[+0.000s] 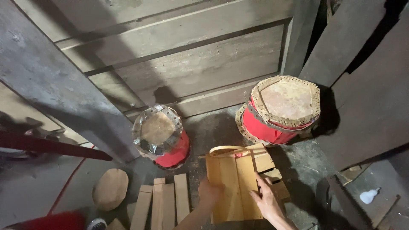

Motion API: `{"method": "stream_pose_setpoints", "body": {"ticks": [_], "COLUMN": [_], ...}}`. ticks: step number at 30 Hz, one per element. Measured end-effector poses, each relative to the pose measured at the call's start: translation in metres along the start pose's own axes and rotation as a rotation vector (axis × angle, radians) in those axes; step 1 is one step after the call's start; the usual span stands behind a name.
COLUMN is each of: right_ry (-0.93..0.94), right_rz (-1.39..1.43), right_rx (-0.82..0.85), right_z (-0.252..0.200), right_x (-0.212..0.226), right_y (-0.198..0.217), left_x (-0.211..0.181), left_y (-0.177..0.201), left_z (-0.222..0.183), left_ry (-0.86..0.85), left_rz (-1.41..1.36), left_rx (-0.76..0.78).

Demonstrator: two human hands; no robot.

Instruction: Sanding wooden slats and assembling them into a small wooden crate or frame structure.

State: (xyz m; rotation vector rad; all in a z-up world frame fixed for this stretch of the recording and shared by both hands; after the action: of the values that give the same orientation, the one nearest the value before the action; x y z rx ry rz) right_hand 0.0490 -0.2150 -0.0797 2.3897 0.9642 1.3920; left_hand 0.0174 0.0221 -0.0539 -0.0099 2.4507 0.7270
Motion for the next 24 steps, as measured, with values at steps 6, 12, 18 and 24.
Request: {"method": "stream_pose_setpoints", "body": {"ticks": [6, 12, 18, 24], "right_ry": [0.110, 0.342, 0.246, 0.148], "right_rz": [0.014, -0.161, -0.267, -0.244], "right_rx": [-0.056, -0.207, -0.168, -0.105], "right_z": [0.019, 0.033, 0.034, 0.029], "right_x": [-0.026, -0.037, -0.032, -0.022], "right_y": [-0.009, -0.017, -0.015, -0.010], "left_x": [-0.004, -0.029, -0.011, -0.010], "left_y": [0.000, 0.019, 0.007, 0.004], "left_z": [-0.003, -0.037, -0.014, -0.009], "left_ry": [0.057, 0.045, 0.006, 0.065], "left_rz": [-0.020, -0.025, -0.051, -0.061], "left_rx": [-0.018, 0.024, 0.006, 0.017]}}
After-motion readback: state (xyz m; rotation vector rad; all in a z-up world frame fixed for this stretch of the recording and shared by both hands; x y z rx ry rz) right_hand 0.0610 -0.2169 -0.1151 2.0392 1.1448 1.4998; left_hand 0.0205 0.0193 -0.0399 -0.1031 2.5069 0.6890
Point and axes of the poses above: each hand's wrist, its own z-axis towards the middle knuckle, its own y-axis out of the back of the hand, x = y × z, the point moved 3 cm from there along z, towards the middle knuckle, and after that the axes turned 2 degrees about x, right-handed, at the moved point
